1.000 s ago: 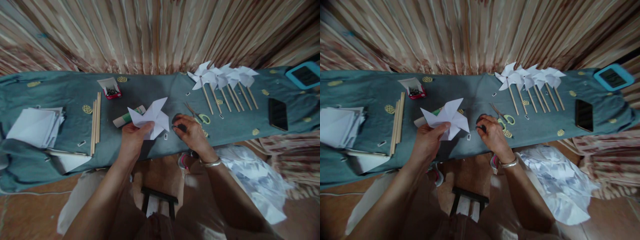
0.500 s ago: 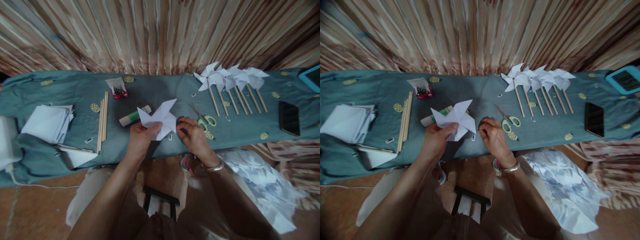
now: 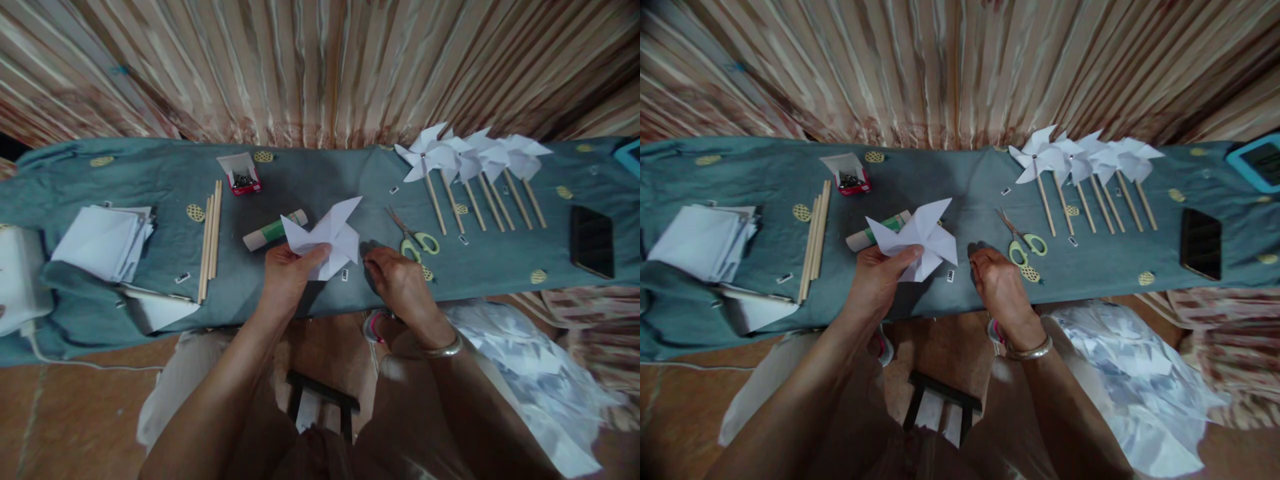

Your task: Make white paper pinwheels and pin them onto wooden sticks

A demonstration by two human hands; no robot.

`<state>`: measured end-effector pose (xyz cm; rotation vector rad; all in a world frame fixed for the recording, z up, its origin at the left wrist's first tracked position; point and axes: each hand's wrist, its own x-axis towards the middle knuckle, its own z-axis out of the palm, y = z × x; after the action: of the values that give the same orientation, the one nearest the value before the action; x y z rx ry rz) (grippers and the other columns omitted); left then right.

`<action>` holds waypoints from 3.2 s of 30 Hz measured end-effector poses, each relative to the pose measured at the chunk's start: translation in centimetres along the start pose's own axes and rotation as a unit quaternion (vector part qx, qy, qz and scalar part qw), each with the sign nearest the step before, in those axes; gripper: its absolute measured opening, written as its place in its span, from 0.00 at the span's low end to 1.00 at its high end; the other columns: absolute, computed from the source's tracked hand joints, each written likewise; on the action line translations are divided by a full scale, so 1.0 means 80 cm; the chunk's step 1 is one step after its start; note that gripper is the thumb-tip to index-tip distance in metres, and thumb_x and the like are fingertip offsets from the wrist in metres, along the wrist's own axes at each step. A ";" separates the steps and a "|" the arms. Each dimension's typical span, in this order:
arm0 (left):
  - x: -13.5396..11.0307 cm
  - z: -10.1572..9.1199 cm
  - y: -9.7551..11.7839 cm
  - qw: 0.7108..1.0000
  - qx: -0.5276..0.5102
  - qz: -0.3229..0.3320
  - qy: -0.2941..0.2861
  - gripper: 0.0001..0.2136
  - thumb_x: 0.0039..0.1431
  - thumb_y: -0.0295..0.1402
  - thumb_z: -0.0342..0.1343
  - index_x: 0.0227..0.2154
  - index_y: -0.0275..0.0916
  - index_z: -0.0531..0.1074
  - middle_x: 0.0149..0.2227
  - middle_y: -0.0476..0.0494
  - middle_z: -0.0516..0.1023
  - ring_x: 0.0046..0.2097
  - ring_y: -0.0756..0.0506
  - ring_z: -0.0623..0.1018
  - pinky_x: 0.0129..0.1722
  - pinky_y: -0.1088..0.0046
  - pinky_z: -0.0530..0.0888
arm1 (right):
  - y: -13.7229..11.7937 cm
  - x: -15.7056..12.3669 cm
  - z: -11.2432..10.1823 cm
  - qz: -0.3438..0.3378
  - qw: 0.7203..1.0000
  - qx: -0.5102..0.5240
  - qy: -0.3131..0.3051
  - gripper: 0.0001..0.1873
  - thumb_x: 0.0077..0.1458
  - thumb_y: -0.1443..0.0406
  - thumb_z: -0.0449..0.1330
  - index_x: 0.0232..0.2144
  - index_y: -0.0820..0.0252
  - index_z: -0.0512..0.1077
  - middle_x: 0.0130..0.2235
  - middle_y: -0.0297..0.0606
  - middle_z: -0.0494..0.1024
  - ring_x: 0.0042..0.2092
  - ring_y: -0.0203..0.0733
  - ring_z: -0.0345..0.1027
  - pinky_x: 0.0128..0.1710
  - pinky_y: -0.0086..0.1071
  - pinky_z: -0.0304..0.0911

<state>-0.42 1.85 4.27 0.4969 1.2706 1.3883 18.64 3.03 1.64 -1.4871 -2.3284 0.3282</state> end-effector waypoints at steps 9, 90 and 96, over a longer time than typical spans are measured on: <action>-0.001 0.000 0.001 1.000 0.010 -0.005 0.007 0.08 0.36 0.32 0.70 0.24 0.39 0.81 0.27 0.46 0.83 0.29 0.47 0.78 0.32 0.70 0.75 | -0.002 0.001 -0.003 0.005 0.998 -0.056 -0.001 0.10 0.59 0.71 0.53 0.35 0.58 0.74 0.41 0.46 0.78 0.43 0.51 0.70 0.44 0.43 0.67; -0.015 0.007 0.002 0.994 0.088 -0.002 -0.064 0.05 0.40 0.32 0.67 0.21 0.38 0.79 0.25 0.49 0.81 0.26 0.49 0.76 0.26 0.75 0.72 | -0.051 0.014 -0.021 0.120 0.862 0.491 0.050 0.03 0.53 0.66 0.66 0.30 0.49 0.78 0.55 0.30 0.74 0.64 0.46 0.60 0.66 0.48 0.52; -0.015 0.007 0.001 0.994 0.095 0.006 -0.061 0.04 0.40 0.32 0.67 0.21 0.39 0.79 0.26 0.48 0.82 0.27 0.49 0.77 0.26 0.75 0.73 | -0.051 0.014 -0.021 0.125 0.862 0.489 0.048 0.03 0.53 0.65 0.66 0.30 0.49 0.78 0.57 0.30 0.72 0.65 0.47 0.58 0.67 0.48 0.49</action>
<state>0.37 1.01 5.00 0.7110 1.3071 1.2323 15.52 2.36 4.94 -1.1799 -1.4389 1.2446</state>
